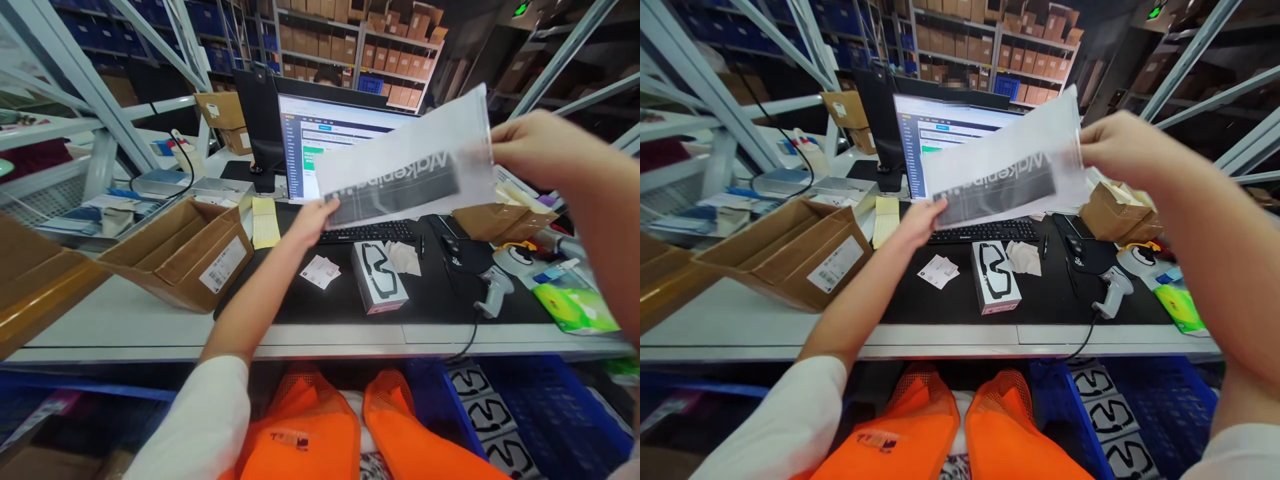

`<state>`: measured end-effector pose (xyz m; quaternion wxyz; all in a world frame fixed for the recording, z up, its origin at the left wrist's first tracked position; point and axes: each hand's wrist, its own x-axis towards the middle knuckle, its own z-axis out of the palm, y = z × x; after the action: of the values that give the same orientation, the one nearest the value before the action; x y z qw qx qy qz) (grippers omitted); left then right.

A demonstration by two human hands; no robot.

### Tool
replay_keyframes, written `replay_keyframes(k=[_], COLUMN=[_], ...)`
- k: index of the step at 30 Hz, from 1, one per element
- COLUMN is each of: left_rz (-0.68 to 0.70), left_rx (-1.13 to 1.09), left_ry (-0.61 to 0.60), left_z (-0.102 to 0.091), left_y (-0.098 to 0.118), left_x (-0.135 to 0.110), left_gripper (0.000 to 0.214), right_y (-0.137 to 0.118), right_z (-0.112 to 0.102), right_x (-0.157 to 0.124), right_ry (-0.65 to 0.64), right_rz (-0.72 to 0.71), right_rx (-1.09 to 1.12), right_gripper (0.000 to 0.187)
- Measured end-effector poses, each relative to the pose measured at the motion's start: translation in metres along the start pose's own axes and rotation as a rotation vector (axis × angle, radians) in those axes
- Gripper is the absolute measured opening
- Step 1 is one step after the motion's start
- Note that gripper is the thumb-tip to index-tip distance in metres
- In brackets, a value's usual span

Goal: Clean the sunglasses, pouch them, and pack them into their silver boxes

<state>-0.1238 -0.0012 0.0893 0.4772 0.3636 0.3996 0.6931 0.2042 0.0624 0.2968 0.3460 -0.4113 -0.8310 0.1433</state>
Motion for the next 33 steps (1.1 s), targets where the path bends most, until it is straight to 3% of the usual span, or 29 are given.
replay_keyframes(k=[3,7,9,11,14,17,20,23,26,30,33], left_rz=[0.266,0.406,0.444,0.458,0.419,0.348,0.177,-0.197,-0.504,-0.611,-0.599], left_rx=[0.399,0.945,1.133,1.208,1.139,0.965,0.732,0.503,0.489,0.589,0.686], left_ry=[0.048,-0.026,-0.093,-0.117,-0.051,0.004,0.036,0.055,-0.016,-0.095,-0.104], left_z=[-0.01,0.016,0.034,0.044,0.037,0.01,-0.016,-0.028,-0.028,-0.029,-0.037], left_y=[0.069,0.15,0.17,0.172,0.154,0.125,0.092,0.05,0.003,-0.042,-0.046], left_x=[0.017,0.008,-0.002,-0.009,-0.011,-0.007,-0.007,-0.019,-0.045,-0.08,-0.08], left_gripper=[0.028,0.033,0.039,0.043,0.041,0.032,0.027,0.021,0.019,0.029,0.035], right_y=[0.048,0.085,0.091,0.094,0.097,0.102,0.112,0.128,0.149,0.171,0.179], right_z=[0.044,0.117,0.15,0.175,0.194,0.194,0.185,0.177,0.177,0.189,0.198], right_x=[-0.029,-0.065,-0.073,-0.074,-0.07,-0.068,-0.072,-0.083,-0.096,-0.112,-0.117], right_ry=[-0.131,-0.06,0.059,0.21,0.38,0.377,0.308,0.166,0.014,-0.111,-0.147], right_rz=[0.224,0.305,0.329,0.339,0.326,0.356,0.421,0.554,0.699,0.853,0.887], right_rx=[0.435,1.098,1.228,1.253,1.219,1.125,1.056,0.994,0.936,0.853,0.813], right_gripper=[0.021,0.02,0.028,0.039,0.046,0.045,0.038,0.03,0.028,0.026,0.021])
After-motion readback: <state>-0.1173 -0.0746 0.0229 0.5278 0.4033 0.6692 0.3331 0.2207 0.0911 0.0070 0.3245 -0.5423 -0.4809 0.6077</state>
